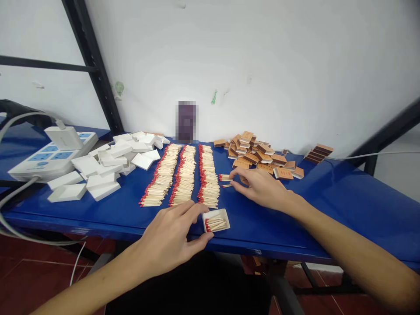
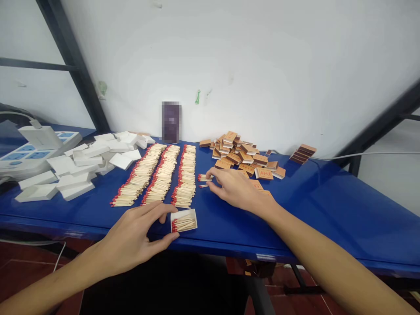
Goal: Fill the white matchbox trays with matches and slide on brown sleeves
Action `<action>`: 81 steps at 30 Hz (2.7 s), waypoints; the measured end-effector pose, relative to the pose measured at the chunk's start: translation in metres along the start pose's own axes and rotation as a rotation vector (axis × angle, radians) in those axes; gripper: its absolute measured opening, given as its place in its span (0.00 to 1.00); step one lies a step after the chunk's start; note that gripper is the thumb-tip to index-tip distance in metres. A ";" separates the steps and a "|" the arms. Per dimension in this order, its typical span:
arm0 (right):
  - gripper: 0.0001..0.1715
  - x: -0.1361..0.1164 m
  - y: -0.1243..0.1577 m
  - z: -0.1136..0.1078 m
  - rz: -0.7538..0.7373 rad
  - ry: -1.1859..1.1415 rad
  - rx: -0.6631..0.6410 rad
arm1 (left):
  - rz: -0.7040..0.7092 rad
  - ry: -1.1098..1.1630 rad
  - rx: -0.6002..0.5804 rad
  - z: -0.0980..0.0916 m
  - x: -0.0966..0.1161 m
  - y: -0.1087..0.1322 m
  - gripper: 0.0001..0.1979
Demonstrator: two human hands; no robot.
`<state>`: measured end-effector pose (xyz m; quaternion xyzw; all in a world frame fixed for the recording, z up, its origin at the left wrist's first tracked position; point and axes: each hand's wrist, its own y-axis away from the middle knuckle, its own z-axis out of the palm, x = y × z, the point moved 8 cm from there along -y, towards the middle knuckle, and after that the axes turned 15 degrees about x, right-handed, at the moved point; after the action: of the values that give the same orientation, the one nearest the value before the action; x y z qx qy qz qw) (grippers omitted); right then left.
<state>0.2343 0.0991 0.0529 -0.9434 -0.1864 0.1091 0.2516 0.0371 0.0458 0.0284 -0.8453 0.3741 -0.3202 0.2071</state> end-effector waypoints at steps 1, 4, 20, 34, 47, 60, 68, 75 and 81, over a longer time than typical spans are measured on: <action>0.12 0.005 0.000 0.004 0.000 0.015 -0.026 | 0.005 -0.001 0.002 0.000 0.000 0.000 0.15; 0.10 0.010 0.000 0.012 -0.011 0.029 -0.109 | 0.016 0.004 0.004 0.000 0.001 0.000 0.15; 0.09 -0.005 0.004 0.003 -0.047 -0.025 -0.145 | 0.013 0.006 0.010 -0.002 0.002 -0.001 0.14; 0.07 -0.015 0.004 0.000 -0.066 -0.012 -0.145 | 0.017 0.010 0.018 -0.001 0.001 -0.001 0.14; 0.05 -0.071 0.023 -0.017 -0.335 -0.430 0.084 | 0.002 0.016 -0.001 0.000 0.001 -0.001 0.13; 0.13 0.020 -0.008 0.017 -0.001 -0.078 -0.026 | -0.002 0.020 -0.005 -0.002 0.002 -0.001 0.12; 0.12 0.017 -0.005 0.021 0.019 -0.104 -0.134 | 0.021 0.020 0.011 -0.002 0.001 0.001 0.16; 0.11 0.006 0.002 0.019 -0.029 -0.098 -0.210 | 0.048 0.021 0.017 -0.002 0.001 0.000 0.16; 0.12 -0.006 0.003 -0.002 -0.031 -0.161 -0.071 | 0.022 0.013 0.034 -0.004 0.003 -0.001 0.16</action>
<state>0.2302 0.0930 0.0540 -0.9369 -0.2246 0.1738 0.2039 0.0361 0.0436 0.0331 -0.8354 0.3792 -0.3297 0.2225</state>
